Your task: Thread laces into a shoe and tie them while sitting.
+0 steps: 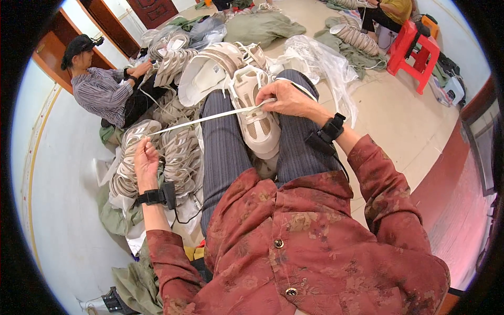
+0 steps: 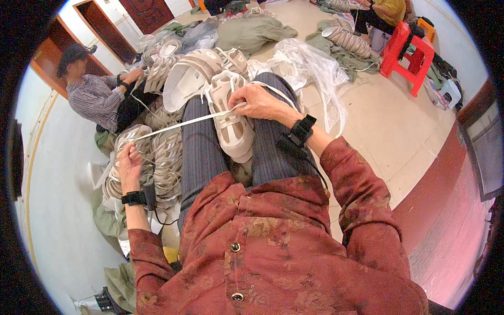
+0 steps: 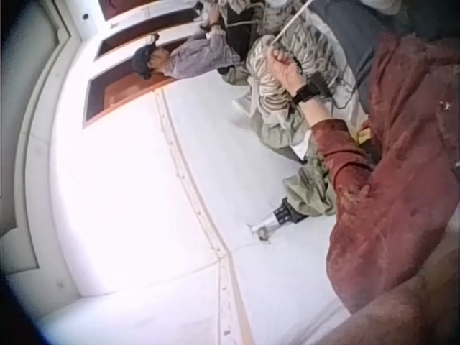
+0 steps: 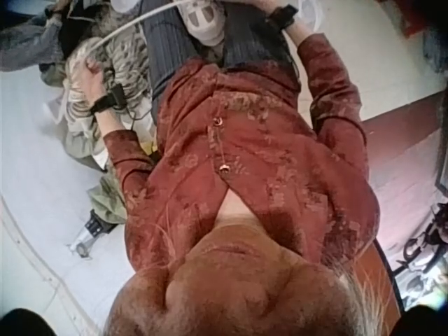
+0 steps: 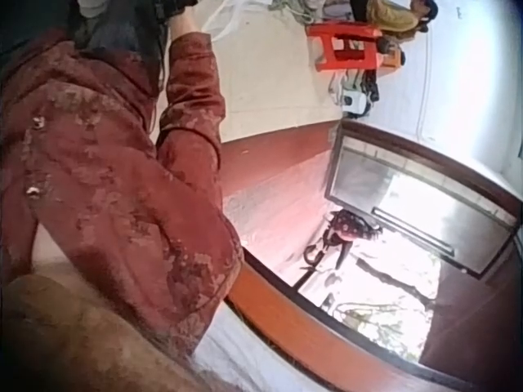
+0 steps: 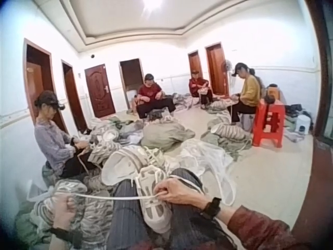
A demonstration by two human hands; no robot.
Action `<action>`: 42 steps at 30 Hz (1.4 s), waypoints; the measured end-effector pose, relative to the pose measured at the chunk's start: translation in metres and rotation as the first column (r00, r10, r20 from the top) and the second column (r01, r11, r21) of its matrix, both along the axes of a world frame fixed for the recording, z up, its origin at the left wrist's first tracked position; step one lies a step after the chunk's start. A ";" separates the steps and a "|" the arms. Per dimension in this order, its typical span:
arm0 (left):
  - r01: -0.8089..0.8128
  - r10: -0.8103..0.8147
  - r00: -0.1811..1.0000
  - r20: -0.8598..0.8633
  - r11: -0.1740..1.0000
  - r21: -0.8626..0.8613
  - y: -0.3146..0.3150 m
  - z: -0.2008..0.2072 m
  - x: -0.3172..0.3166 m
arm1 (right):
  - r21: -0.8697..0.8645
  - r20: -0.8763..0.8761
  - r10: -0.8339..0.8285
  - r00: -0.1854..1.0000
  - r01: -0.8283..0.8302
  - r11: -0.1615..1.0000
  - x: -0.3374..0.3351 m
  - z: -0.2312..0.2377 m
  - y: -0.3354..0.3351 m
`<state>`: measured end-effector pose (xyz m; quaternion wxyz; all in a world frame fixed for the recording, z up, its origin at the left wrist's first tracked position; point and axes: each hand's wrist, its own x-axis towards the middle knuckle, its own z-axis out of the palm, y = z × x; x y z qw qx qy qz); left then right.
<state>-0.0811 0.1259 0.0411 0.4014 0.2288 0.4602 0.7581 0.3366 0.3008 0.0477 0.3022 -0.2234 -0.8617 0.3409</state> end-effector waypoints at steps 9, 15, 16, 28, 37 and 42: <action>0.103 -0.098 0.984 0.149 0.994 -0.023 -0.004 -0.011 0.006 | 0.026 0.052 0.055 0.997 -0.056 0.998 -0.003 0.003 0.003; 0.111 -0.108 0.972 0.208 0.994 -0.004 -0.010 -0.010 0.005 | -0.079 0.067 0.028 0.997 -0.023 0.997 -0.005 0.005 0.003; 0.099 -0.098 0.970 0.225 0.995 0.006 -0.011 -0.009 0.003 | -0.134 0.015 -0.009 1.000 0.011 0.991 -0.005 0.004 0.003; -0.025 0.004 0.974 0.227 0.996 0.088 -0.022 -0.006 -0.035 | -0.254 -0.130 0.045 0.990 -0.077 0.964 -0.004 0.000 0.008; 0.043 -0.047 0.998 -0.028 0.988 -0.149 -0.026 -0.012 -0.022 | -0.213 -0.128 0.026 0.991 -0.054 0.976 -0.002 -0.001 0.009; -0.024 -0.177 0.869 -0.463 0.918 -0.396 -0.015 0.013 0.052 | -0.319 -0.152 0.038 0.988 -0.085 0.944 0.003 0.002 0.010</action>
